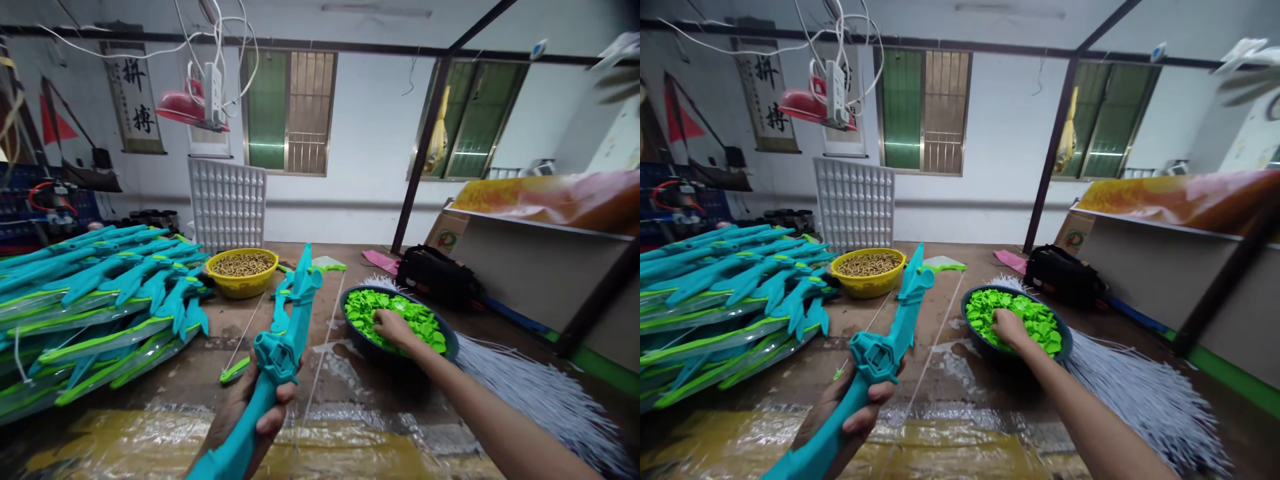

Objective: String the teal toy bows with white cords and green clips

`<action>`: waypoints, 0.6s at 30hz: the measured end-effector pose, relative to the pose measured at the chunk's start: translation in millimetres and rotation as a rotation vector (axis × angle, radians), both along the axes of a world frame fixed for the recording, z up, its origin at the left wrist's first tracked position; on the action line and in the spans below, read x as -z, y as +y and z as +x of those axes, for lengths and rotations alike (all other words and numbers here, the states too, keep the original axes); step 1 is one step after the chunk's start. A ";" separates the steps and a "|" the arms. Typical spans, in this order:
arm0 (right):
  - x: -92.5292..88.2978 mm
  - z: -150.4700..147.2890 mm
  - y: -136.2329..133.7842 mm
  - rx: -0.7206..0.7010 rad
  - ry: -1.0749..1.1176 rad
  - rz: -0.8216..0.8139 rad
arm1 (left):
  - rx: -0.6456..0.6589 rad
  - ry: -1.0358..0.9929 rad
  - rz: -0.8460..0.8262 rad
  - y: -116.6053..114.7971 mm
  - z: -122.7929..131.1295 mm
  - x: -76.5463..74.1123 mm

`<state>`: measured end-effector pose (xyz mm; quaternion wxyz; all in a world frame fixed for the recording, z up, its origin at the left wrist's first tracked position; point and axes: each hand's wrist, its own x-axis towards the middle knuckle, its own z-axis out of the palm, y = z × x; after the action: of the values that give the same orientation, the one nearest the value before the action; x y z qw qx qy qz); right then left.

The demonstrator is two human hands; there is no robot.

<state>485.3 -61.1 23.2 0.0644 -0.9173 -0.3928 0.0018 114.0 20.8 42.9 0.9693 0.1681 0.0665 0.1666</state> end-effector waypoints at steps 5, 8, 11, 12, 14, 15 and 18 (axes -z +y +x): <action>-9.9 -4.7 -7.8 0.072 -0.034 0.137 | 0.081 -0.058 0.066 -4.2 -8.6 -0.8; -28.6 -15.9 -15.8 0.075 -0.104 0.319 | 0.075 -0.015 0.111 -1.8 -19.5 0.5; -57.8 -50.1 -32.2 -0.038 -0.141 0.500 | 0.104 0.044 0.184 1.9 -29.7 1.4; -68.8 -68.4 -40.0 -0.105 -0.142 0.546 | 0.118 0.068 0.212 2.8 -32.0 1.6; -90.4 -113.0 -57.7 -0.286 -0.115 0.608 | 0.151 0.138 0.278 2.9 -34.3 1.8; -100.3 -136.9 -66.5 -0.414 -0.084 0.625 | 0.167 0.179 0.315 1.7 -34.3 1.8; -122.0 -198.3 -85.4 -0.899 0.210 0.583 | 0.221 0.285 0.406 -7.6 -31.6 1.7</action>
<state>287.0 -146.5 145.2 0.3477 -0.5982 -0.7219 0.0117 82.4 13.3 41.2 0.9089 0.3869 0.1489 0.0444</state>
